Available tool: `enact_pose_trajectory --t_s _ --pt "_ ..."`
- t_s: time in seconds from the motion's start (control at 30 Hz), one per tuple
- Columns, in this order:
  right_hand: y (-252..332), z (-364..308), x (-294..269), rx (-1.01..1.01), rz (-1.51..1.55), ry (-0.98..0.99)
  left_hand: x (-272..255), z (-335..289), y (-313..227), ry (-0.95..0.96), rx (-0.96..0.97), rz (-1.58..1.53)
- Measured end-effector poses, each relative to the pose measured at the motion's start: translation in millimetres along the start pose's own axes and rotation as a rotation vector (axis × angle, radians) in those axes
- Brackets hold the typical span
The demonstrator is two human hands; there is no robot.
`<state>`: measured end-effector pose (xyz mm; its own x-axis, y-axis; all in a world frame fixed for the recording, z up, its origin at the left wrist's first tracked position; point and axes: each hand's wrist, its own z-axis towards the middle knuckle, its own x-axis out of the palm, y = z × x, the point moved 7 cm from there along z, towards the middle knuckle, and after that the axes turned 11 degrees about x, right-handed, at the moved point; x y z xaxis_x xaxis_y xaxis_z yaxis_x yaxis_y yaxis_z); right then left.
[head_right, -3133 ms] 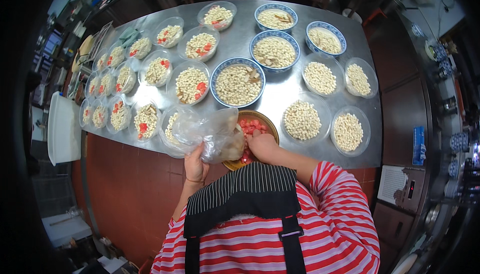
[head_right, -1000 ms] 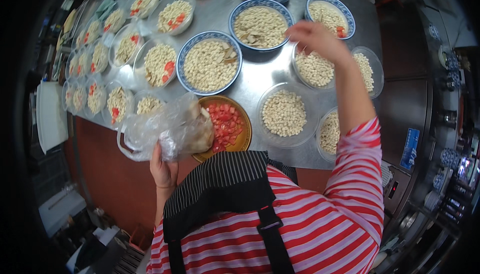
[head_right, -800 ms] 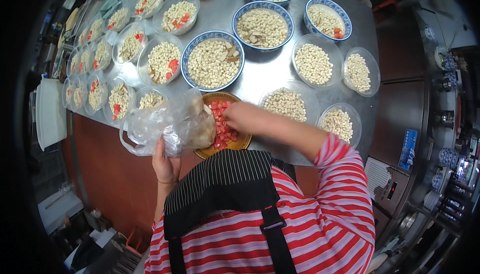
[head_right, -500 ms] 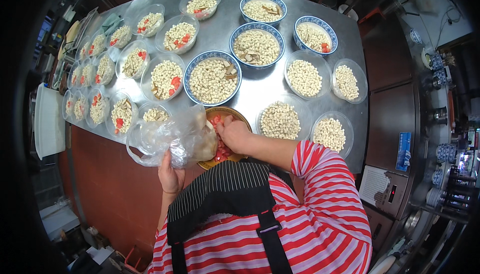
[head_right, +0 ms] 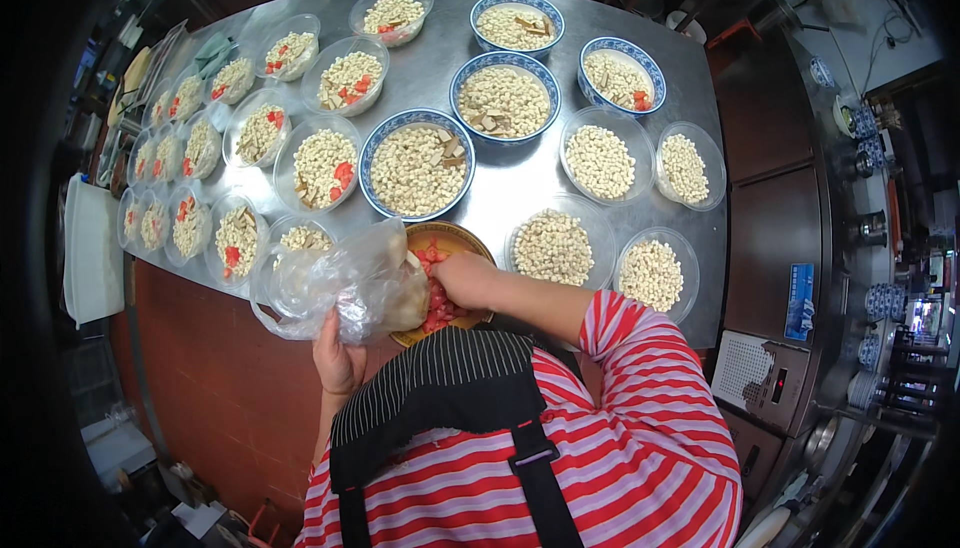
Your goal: The person retrieves ingredients from a refrigerator and adds them to multiple bowls of noodles on a stainless steel table. They add sliced mushrooms, diced tomatoes, and black fungus to each bowl by hand.
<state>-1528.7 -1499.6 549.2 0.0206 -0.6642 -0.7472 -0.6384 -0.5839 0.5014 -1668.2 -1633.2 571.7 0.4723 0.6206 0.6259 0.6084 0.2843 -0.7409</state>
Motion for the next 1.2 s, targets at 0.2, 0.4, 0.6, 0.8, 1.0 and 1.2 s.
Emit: enact_pose_trajectory --t_s 0.2,0.4,0.6,0.8,1.0,1.2 --pt "-33 -1 -53 0.194 1.011 0.513 -1 2 2 -0.006 -0.005 0.013" --pt "-138 14 -192 0.405 0.723 -0.200 3 1 1 -0.026 0.015 0.055" --pt "-185 42 -215 0.511 0.389 -0.221 7 -1 1 -0.041 0.031 0.069" --pt "-204 55 -214 0.554 0.281 -0.201 1 2 3 -0.057 -0.013 0.031" --pt "-207 52 -216 0.546 0.234 -0.230 0 -3 4 -0.053 -0.016 0.041" --pt "-202 42 -214 0.583 0.287 -0.206 4 -9 3 -0.057 -0.032 0.003"
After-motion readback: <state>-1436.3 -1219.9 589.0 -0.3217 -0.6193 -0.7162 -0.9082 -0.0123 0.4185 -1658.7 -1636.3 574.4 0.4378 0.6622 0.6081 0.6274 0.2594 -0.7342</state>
